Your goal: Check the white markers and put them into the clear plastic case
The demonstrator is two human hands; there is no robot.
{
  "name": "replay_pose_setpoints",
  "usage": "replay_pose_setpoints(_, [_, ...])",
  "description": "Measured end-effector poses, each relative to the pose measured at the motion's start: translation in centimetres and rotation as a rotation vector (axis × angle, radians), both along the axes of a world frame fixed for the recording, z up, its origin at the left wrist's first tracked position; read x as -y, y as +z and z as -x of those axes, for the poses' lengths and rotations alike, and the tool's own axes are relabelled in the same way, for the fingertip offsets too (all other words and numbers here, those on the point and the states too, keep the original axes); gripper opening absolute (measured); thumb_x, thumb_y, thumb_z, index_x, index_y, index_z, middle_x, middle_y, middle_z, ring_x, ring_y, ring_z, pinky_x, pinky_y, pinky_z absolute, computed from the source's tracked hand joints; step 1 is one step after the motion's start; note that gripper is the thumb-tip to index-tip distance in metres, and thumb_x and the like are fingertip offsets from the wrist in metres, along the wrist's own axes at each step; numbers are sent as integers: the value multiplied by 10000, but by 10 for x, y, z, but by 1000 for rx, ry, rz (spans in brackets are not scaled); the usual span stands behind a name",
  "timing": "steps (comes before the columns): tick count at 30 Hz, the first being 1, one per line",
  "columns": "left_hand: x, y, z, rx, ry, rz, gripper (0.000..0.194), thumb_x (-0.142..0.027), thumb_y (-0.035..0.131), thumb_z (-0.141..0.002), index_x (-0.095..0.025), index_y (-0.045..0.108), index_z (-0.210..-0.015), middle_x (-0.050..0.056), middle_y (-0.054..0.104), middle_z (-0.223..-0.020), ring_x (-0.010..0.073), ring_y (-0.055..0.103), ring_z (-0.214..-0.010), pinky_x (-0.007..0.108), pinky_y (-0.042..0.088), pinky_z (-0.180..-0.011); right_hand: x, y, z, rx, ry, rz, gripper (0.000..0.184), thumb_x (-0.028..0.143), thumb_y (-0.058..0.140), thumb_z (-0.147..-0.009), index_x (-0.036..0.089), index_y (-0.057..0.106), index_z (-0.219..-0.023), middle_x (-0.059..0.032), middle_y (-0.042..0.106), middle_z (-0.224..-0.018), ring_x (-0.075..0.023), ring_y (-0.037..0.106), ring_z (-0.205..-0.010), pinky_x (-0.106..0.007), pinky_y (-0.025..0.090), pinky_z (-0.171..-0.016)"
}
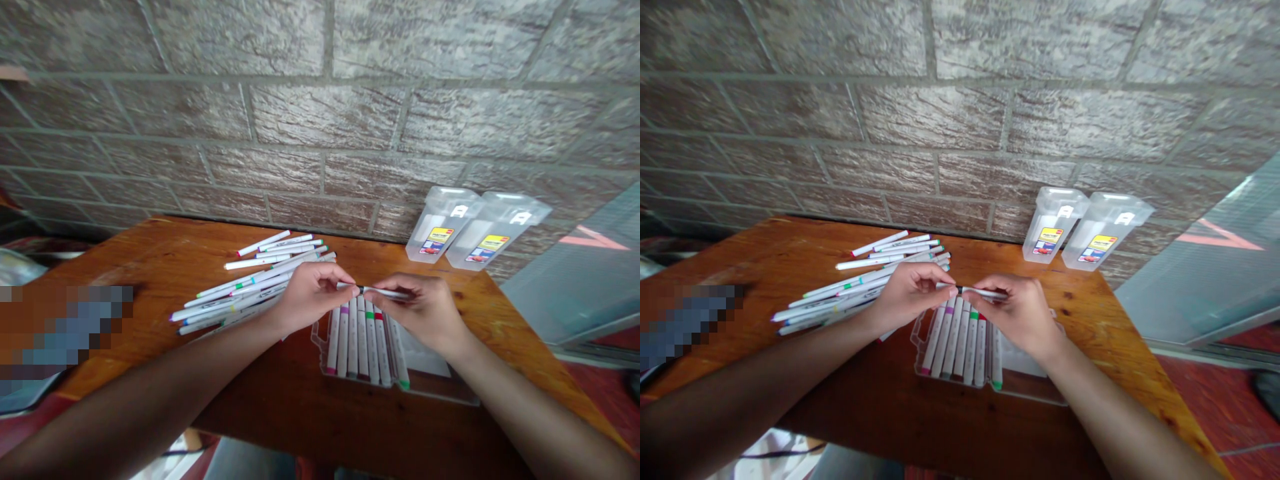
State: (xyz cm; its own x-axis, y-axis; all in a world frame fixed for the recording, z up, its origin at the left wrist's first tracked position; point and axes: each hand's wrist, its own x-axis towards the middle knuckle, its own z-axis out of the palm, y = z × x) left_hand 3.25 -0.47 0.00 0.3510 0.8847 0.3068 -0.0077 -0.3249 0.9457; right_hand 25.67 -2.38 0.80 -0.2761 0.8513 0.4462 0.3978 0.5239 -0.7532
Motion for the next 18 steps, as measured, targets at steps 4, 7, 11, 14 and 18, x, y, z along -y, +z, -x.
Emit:
replay_pose_setpoints(4, [4, -2, -1, -38, -12, -42, 141, -249, 794, -846, -110, 792, -874, 56, 761, -719, 110, 644, -571, 193, 459, -523, 3, 0, 0, 127, -13, -64, 221, 381, 789, -923, 193, 801, -807, -27, 779, -716, -168, 702, -603, -265, 518, -585])
replay_pose_setpoints(7, [5, -2, -2, -51, -24, -62, 145, -250, 772, -868, -110, 798, -894, 64, 769, -736, 114, 648, -581, 193, 465, -524, 3, 0, 0, 157, -34, -93, 244, 390, 790, -921, 188, 793, -784, -22, 759, -698, -153, 664, -588, -260, 477, -568])
replay_pose_setpoints(11, [6, -1, -2, -54, -24, -97, 144, -247, 756, -884, -116, 807, -914, 59, 769, -737, 105, 628, -563, 190, 456, -513, 1, -2, -1, 120, -27, -22, 273, 412, 797, -916, 191, 788, -757, -15, 736, -677, -145, 627, -586, -260, 457, -562])
replay_pose_setpoints(14, [6, -1, -2, -39, -24, -82, 140, -244, 756, -885, -119, 808, -920, 43, 749, -706, 98, 610, -548, 189, 445, -506, 0, -4, 0, 17, 9, 87, 282, 442, 823, -891, 192, 790, -765, -17, 741, -693, -151, 637, -614, -259, 473, -578])
replay_pose_setpoints(18, [4, 0, -2, 29, -17, -7, 157, -268, 766, -880, -123, 798, -928, 17, 700, -659, 98, 601, -544, 197, 457, -518, -2, -2, 3, -136, 51, 199, 266, 451, 864, -839, 192, 810, -807, -32, 777, -745, -162, 671, -652, -268, 517, -623])
